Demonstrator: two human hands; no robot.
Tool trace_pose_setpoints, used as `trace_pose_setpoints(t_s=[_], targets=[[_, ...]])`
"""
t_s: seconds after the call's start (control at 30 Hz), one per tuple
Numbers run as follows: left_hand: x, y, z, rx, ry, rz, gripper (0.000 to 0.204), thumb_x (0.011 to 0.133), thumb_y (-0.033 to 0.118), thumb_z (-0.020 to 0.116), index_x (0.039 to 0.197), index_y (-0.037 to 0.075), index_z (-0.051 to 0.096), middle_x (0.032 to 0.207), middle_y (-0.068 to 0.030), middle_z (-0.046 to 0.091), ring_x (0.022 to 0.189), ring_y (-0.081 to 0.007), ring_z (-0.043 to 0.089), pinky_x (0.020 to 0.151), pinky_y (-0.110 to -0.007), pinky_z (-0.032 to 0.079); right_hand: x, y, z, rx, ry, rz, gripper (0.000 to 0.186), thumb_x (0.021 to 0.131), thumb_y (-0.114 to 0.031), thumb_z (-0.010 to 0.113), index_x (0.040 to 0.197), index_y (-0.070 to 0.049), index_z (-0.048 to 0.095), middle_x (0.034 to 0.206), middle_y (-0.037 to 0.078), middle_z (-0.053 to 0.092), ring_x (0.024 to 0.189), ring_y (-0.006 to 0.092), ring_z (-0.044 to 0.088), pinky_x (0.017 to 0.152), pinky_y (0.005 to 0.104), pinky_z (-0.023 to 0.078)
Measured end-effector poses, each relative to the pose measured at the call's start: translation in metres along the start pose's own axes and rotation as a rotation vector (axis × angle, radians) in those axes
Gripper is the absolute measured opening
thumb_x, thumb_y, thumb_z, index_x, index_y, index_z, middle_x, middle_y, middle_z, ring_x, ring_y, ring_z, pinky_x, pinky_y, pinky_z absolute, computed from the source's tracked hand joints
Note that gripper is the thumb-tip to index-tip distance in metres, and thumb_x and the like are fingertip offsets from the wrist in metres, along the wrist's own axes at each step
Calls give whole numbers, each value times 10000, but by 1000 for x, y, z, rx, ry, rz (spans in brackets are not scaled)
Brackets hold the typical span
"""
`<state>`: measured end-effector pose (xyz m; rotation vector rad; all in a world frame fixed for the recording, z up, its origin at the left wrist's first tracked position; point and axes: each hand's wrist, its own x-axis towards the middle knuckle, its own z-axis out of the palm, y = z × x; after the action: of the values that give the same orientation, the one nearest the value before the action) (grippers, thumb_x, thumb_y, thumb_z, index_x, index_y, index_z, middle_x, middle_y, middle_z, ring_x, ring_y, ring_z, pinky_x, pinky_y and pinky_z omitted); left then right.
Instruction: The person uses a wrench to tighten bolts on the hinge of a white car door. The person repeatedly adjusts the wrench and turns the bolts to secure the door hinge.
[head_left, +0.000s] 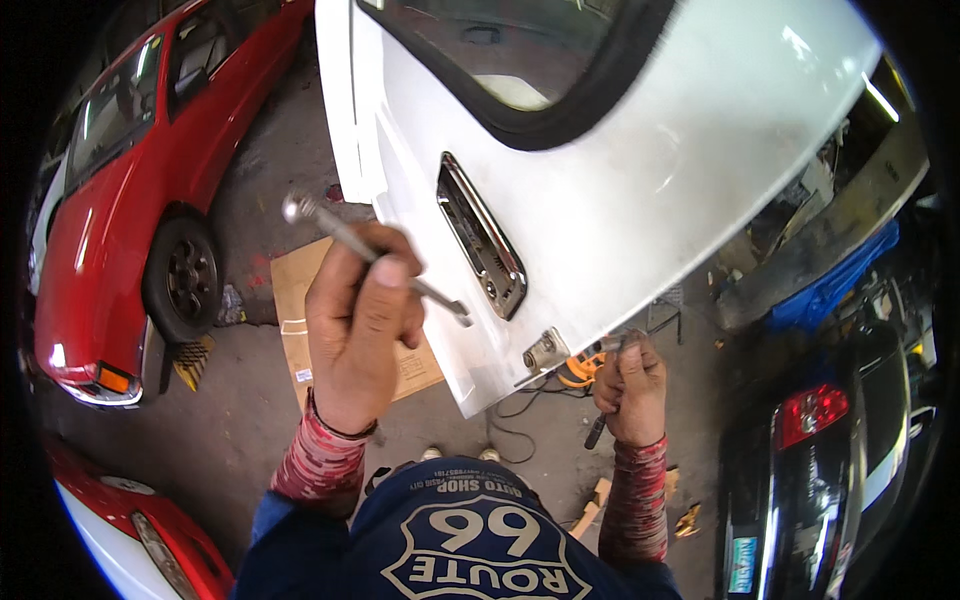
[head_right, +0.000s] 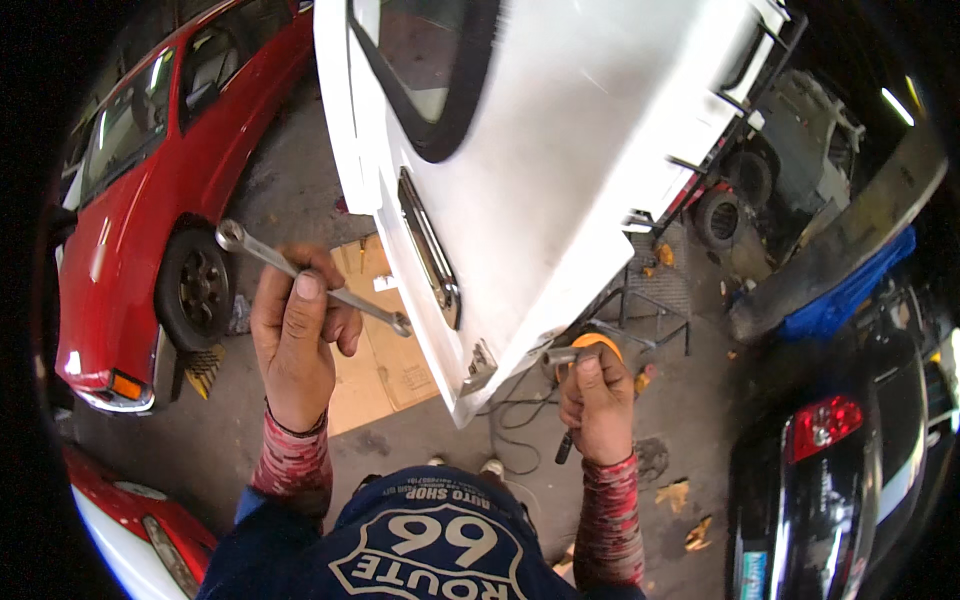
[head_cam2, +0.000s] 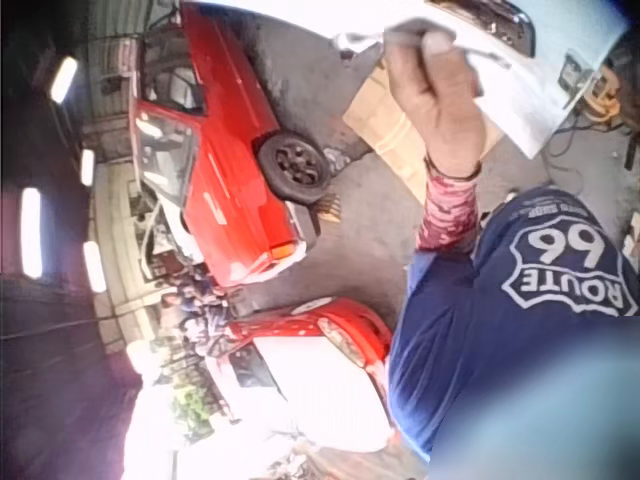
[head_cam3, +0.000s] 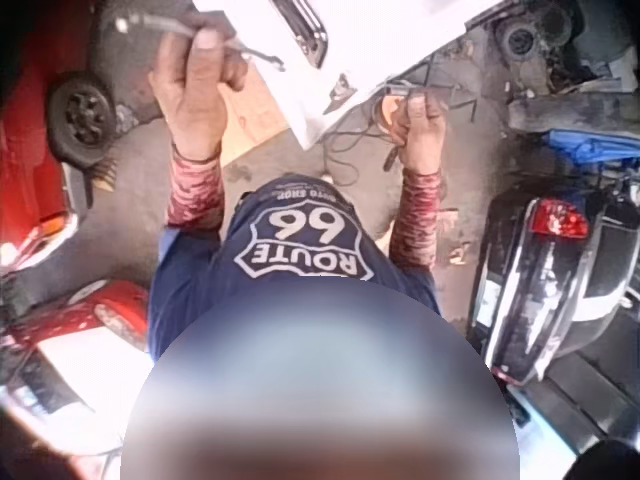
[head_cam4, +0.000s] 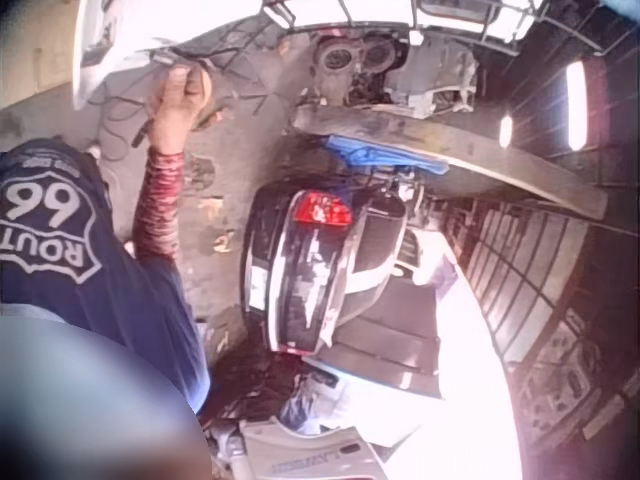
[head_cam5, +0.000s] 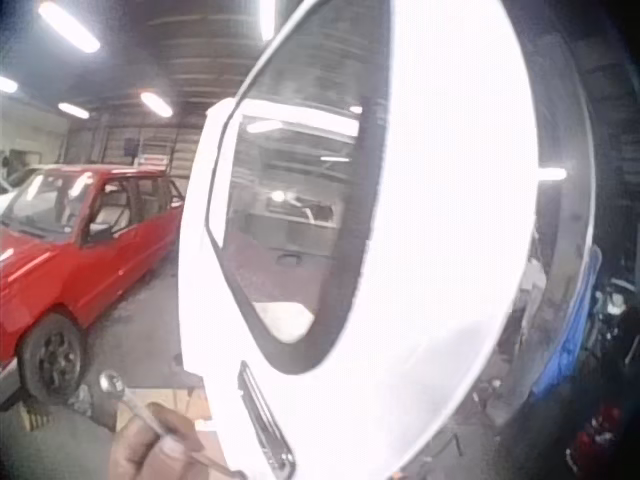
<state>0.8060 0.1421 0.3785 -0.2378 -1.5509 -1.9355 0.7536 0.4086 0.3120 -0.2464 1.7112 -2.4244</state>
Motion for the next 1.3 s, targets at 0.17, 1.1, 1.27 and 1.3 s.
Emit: trace_pose_setpoints(t_s=[0.17,1.1,1.27,1.3], targets=[[-36,-22,-12,-15,98,-285,302,1039,314,477,1015,17,519,839,-19,494,552,-72,443,471,-235,397,-1,17,-10,32,-55,38,285,983,-360,602,874,-121,493,628,-69,367,481,10,294,408,189,231],[-78,-42,37,-236,112,-554,94,939,60,640,967,-30,637,770,-47,607,485,-57,400,433,-209,305,24,10,-10,100,-272,55,273,953,-243,667,976,26,630,669,-47,490,524,10,372,447,189,282],[-71,-41,28,-162,25,-614,124,939,97,661,962,-23,643,689,-7,570,489,-53,389,436,-220,296,16,20,-3,-51,-128,-157,294,937,-246,691,1006,36,646,675,-48,505,530,14,395,458,191,303],[-70,-40,27,-135,10,-618,123,938,100,664,959,-20,645,675,1,561,488,-51,384,435,-222,294,16,21,-2,-89,-121,-165,297,935,-252,692,1008,32,646,672,-49,505,530,15,397,460,190,306]])
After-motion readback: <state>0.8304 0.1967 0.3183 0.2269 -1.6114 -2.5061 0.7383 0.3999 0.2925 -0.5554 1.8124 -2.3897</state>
